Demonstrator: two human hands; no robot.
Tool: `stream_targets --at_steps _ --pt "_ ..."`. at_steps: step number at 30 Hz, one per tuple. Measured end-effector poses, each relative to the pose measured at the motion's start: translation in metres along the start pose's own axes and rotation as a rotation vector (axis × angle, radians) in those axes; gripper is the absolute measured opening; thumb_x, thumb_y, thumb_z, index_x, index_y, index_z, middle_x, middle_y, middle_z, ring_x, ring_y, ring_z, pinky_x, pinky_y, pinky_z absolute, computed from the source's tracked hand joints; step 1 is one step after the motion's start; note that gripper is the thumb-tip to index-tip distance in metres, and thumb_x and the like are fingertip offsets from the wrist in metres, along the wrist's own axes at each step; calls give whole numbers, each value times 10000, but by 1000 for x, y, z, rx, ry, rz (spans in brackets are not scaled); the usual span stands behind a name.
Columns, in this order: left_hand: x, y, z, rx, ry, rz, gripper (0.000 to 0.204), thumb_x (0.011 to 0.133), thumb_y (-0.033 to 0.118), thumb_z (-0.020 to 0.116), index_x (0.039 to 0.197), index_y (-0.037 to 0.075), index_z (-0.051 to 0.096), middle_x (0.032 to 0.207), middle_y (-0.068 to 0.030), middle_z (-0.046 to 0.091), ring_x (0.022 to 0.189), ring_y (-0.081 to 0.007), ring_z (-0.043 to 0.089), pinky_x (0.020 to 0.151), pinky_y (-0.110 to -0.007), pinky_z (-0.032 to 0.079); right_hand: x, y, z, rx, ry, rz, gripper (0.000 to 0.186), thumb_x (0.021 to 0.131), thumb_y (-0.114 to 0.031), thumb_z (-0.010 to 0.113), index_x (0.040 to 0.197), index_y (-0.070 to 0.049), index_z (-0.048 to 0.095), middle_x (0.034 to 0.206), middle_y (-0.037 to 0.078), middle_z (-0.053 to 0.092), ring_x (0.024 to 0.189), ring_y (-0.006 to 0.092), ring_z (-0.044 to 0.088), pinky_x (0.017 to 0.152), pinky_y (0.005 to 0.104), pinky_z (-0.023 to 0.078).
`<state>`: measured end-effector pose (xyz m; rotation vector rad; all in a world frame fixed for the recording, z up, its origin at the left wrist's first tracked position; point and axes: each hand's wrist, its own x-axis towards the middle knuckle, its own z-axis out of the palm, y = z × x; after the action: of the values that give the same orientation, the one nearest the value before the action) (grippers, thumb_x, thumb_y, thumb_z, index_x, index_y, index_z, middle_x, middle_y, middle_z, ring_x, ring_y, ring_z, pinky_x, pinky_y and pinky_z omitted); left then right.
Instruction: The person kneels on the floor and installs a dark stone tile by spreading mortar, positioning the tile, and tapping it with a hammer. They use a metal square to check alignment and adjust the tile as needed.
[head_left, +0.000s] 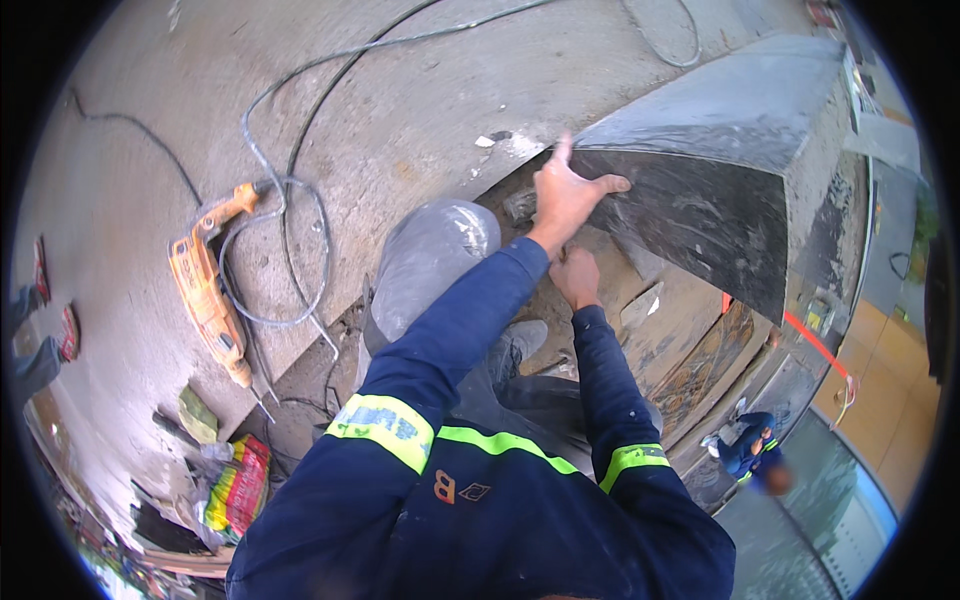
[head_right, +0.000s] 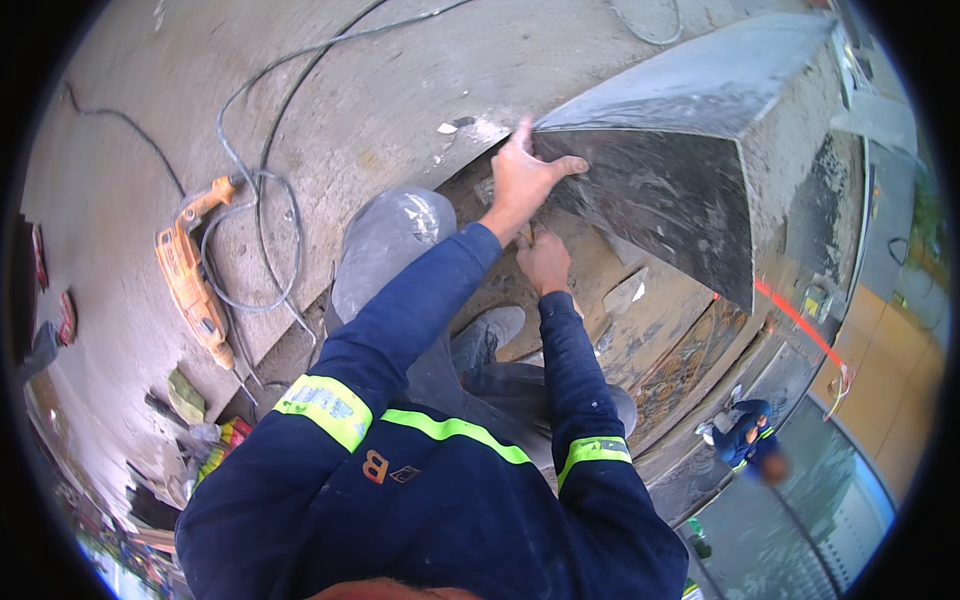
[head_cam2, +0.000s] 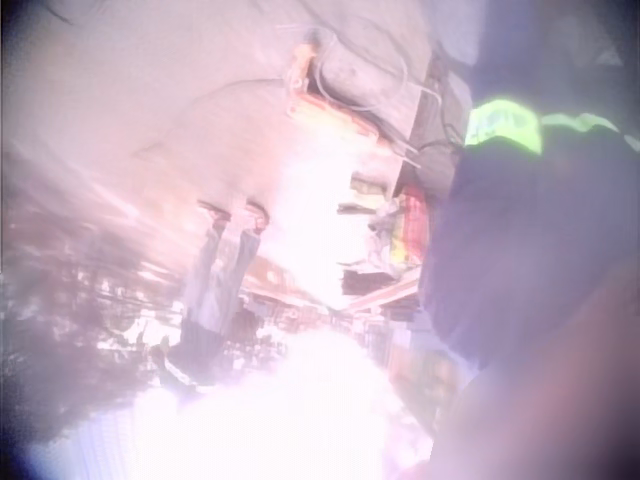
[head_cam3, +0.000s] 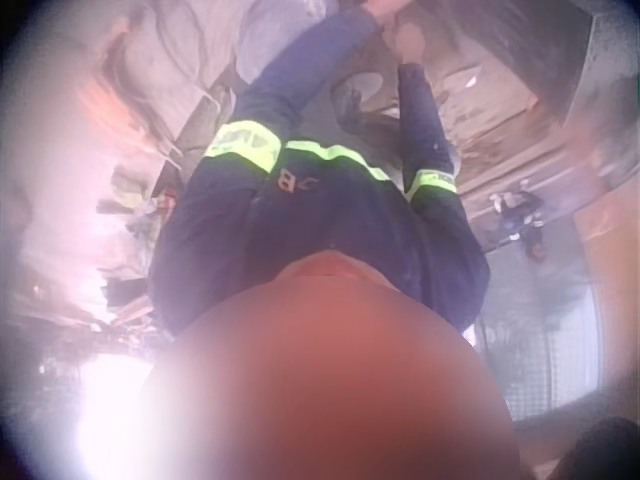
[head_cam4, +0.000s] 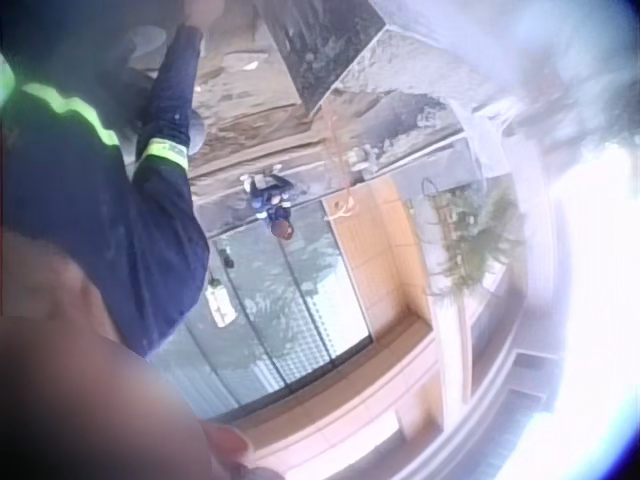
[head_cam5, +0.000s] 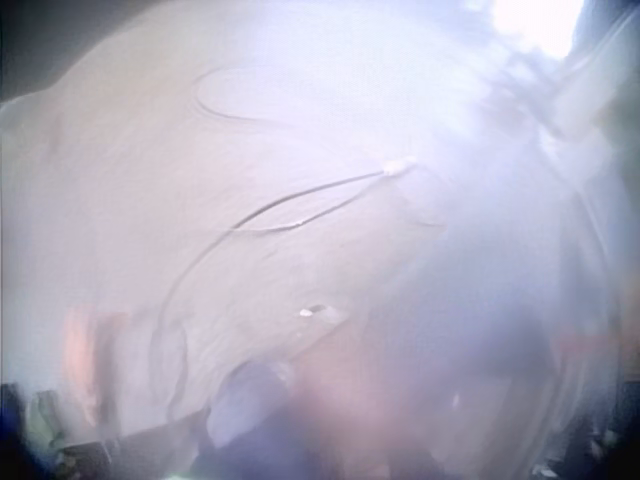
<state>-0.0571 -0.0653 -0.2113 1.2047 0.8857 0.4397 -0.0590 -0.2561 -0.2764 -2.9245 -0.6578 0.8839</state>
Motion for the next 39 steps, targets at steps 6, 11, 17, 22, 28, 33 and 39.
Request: stream_targets --at_steps 6,11,17,22,28,33,39 --pt "-14 1 3 -120 4 13 1101 643 470 1040 1515 -33 594 1236 -330 753 1156 -364 775 995 -422 592 -10 4 13 -11 -19 -114 445 915 -430 749 1013 1 793 1017 307 765 996 516 738 887 578 589" --pt "-6 -11 5 -105 -30 70 1060 645 466 1037 1498 -5 619 1273 -363 724 1228 -410 737 1019 -441 583 -2 1 -10 -24 -32 -124 421 906 -411 760 1000 -3 799 1008 303 768 992 510 742 883 583 589" --pt "-4 -15 10 -103 46 168 1028 658 436 1038 1495 2 630 1162 -315 729 1085 -319 692 930 -404 579 9 -7 -3 17 87 -155 403 889 -400 774 995 -12 805 978 291 774 961 504 750 867 569 598" --pt "-7 -10 8 -54 11 64 980 679 409 1039 1493 30 648 911 -161 756 819 -164 657 777 -356 572 14 3 -11 124 86 -171 407 883 -417 769 1019 -36 810 1034 289 778 1011 503 743 908 569 593" --pt "-3 -10 10 -91 -3 58 923 665 361 1041 1420 -29 679 1147 -297 788 1086 -293 781 958 -412 596 13 -1 -36 -177 -122 -144 457 923 -466 726 1113 -55 783 1052 284 776 1021 483 748 917 581 580" --pt "0 -1 9 -69 -89 44 859 736 270 1001 1468 -29 667 895 -56 762 733 -90 606 703 -301 566 6 -8 -37 53 38 8 459 953 -489 725 1131 -70 777 1116 253 783 1089 468 735 954 567 569" --pt "-16 7 11 400 -266 153 1309 761 278 1016 1691 -120 185 1329 -239 700 1167 -280 675 1036 -365 536 3 0 -38 156 64 7 442 943 -457 743 1171 -81 784 1152 237 779 1104 456 738 961 548 573"
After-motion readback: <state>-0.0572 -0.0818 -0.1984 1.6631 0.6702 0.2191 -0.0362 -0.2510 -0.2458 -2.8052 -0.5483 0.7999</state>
